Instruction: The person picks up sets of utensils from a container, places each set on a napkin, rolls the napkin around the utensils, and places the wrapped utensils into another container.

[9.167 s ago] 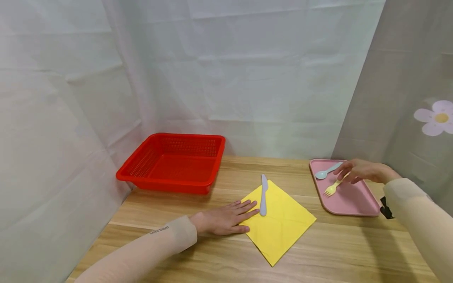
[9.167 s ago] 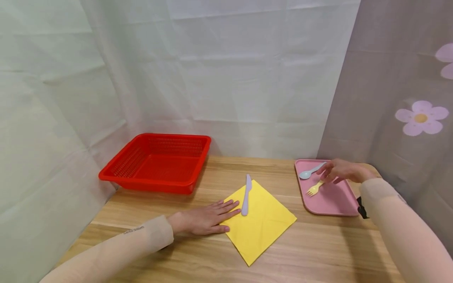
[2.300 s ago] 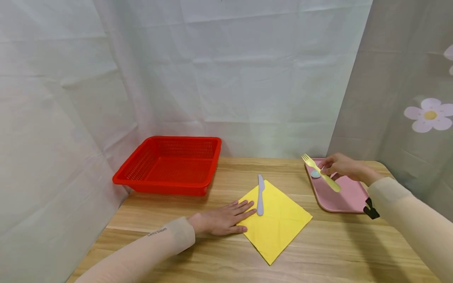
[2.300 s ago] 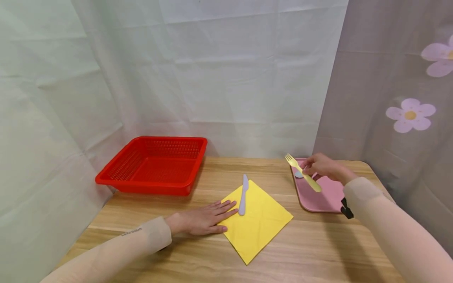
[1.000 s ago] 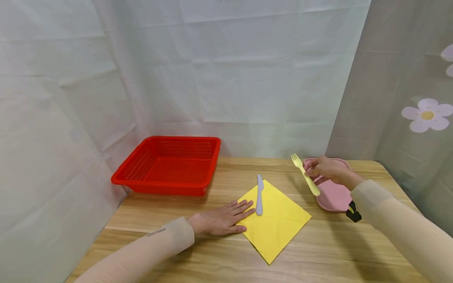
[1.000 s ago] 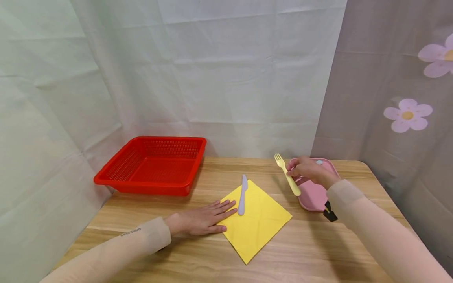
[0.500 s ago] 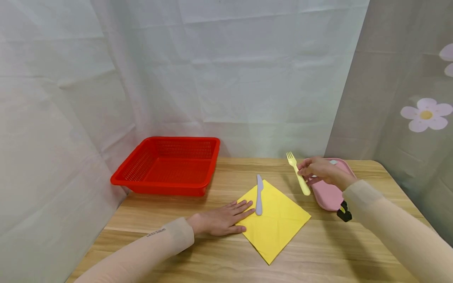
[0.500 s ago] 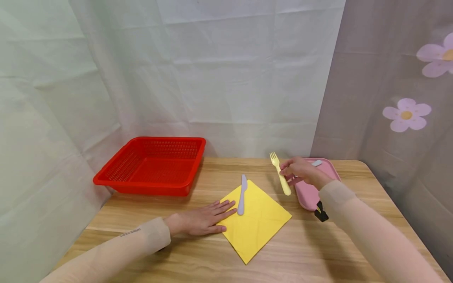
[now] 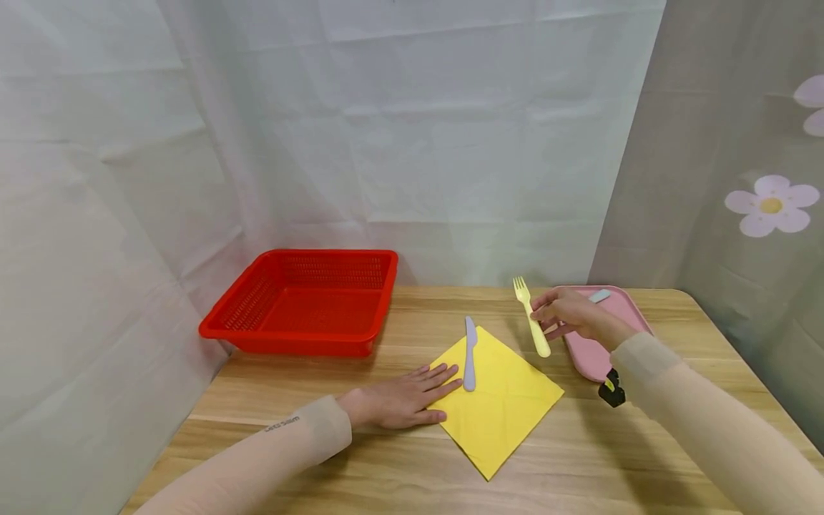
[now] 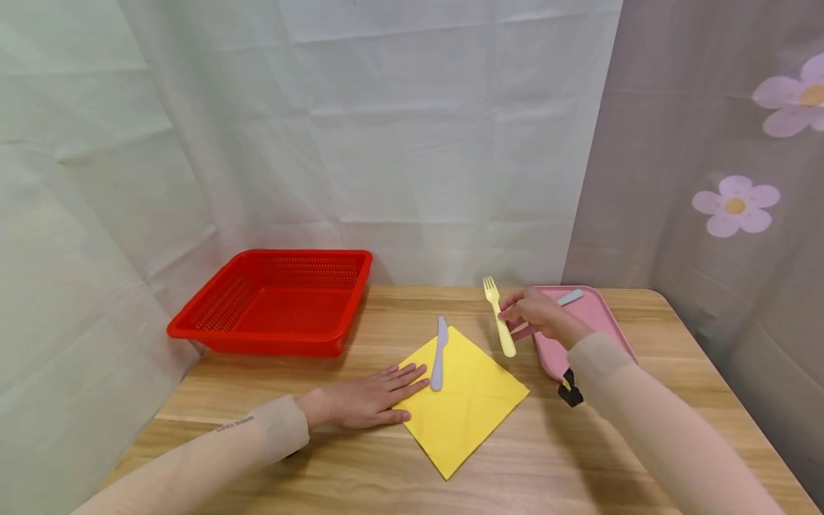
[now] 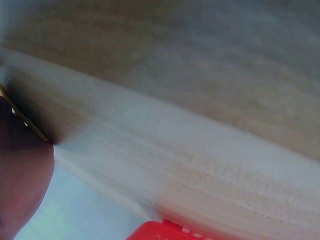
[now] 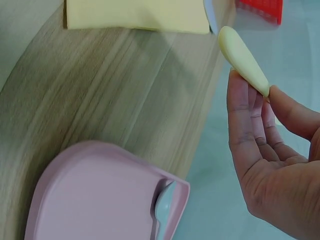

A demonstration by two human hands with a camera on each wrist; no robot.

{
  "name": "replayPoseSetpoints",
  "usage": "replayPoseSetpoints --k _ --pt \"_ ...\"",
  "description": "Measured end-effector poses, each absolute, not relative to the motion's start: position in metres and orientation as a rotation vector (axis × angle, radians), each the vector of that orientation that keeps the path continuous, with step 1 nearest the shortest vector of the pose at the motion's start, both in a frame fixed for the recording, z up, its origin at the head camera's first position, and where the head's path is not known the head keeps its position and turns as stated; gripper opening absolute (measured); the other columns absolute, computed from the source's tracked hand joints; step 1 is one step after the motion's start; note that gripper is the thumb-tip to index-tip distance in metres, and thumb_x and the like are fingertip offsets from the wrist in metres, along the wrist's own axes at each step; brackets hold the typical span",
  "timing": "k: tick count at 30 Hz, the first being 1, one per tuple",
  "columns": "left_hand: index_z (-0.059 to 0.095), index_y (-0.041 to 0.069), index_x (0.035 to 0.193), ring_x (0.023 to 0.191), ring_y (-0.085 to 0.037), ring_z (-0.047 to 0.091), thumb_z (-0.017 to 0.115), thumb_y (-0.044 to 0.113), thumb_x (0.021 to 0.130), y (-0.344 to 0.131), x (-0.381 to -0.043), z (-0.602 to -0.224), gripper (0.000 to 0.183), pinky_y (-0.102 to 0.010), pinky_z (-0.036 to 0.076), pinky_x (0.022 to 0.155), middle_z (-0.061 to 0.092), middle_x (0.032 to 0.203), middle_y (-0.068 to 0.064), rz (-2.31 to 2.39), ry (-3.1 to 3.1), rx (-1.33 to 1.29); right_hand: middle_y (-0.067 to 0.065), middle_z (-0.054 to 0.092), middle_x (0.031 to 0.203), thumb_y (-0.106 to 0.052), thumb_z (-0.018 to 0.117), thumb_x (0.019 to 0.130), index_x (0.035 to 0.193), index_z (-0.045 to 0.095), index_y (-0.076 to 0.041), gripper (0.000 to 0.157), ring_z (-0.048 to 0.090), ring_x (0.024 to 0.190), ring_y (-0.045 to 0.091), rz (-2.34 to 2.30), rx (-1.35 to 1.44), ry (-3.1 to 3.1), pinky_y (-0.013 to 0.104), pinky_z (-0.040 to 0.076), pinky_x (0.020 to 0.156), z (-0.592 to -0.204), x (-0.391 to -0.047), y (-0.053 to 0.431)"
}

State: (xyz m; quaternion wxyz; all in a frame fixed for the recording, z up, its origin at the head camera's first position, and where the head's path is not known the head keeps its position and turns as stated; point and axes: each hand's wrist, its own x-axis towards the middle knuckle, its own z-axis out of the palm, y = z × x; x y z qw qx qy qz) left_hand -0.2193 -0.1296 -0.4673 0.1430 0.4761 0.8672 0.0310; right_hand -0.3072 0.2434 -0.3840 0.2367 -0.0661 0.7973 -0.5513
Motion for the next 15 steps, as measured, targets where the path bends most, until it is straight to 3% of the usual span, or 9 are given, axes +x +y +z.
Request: replayPoseSetpoints --k 15 --pt "0.009 0.023 0.169 0.161 -0.019 0.001 0.029 0.055 0.112 -0.129 -0.220 -0.468 0.069 -0.039 0.008 0.130 0.000 0.176 0.000 0.105 2.497 1.395 0.006 0.065 0.087 -0.004 0.061 0.102 0.124 0.055 0.008 0.026 0.067 0.082 0.021 -1.562 -0.116 2.176 0.041 0.064 0.078 -0.391 -0.310 0.226"
